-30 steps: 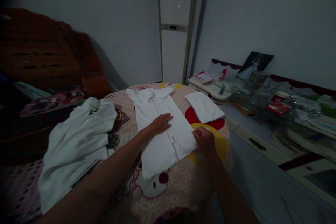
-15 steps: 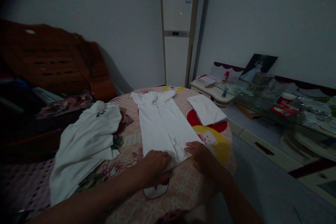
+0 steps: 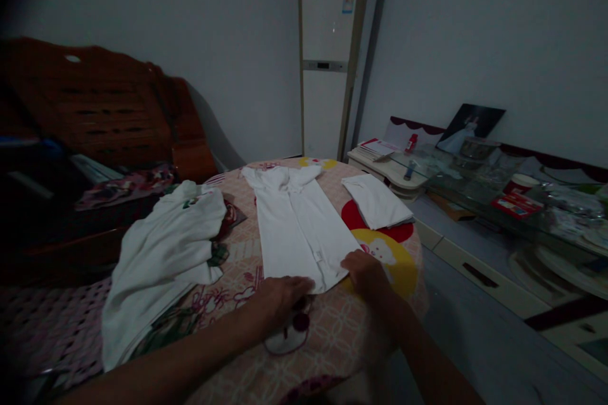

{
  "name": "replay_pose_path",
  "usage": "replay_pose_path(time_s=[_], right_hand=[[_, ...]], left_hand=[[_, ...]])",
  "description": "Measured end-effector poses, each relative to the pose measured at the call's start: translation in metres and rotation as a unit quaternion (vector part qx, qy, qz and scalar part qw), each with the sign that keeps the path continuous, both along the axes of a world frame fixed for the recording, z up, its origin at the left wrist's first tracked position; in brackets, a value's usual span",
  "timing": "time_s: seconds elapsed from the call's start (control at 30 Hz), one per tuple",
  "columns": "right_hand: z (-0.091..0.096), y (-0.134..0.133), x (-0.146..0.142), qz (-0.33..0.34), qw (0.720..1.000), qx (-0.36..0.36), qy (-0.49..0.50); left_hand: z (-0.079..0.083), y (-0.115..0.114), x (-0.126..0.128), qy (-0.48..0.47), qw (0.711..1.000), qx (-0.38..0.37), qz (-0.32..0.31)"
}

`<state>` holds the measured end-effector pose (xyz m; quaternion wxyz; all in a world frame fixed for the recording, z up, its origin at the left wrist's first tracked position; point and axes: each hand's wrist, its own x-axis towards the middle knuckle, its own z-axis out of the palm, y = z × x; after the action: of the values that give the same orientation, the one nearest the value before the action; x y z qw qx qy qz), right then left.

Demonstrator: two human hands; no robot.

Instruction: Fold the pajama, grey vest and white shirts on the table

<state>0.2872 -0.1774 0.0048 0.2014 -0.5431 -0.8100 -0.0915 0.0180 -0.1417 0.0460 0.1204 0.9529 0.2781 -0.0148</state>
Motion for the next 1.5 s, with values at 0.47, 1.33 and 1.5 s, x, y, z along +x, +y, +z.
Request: replay_pose_path(time_s=[0.47,1.33,1.5], right_hand=[[0.091,0.144,-0.039,-0.051,0.998,0.009,0.026],[0.082,0.061,-0.042,0.098,0.915,-0.368,0.132],[0.085,0.06,-0.041,0.095,0.83,-0.514,0.193]], left_hand=[[0.063,0.148,-0.023,-0.147,0.965,0.135,0.171],[0.053,0.104,-0.043,-0.033,0.944,-0.31,-0.106],[0.044,0.115,-0.039,0.002,0.882,-0.464,-0.082]])
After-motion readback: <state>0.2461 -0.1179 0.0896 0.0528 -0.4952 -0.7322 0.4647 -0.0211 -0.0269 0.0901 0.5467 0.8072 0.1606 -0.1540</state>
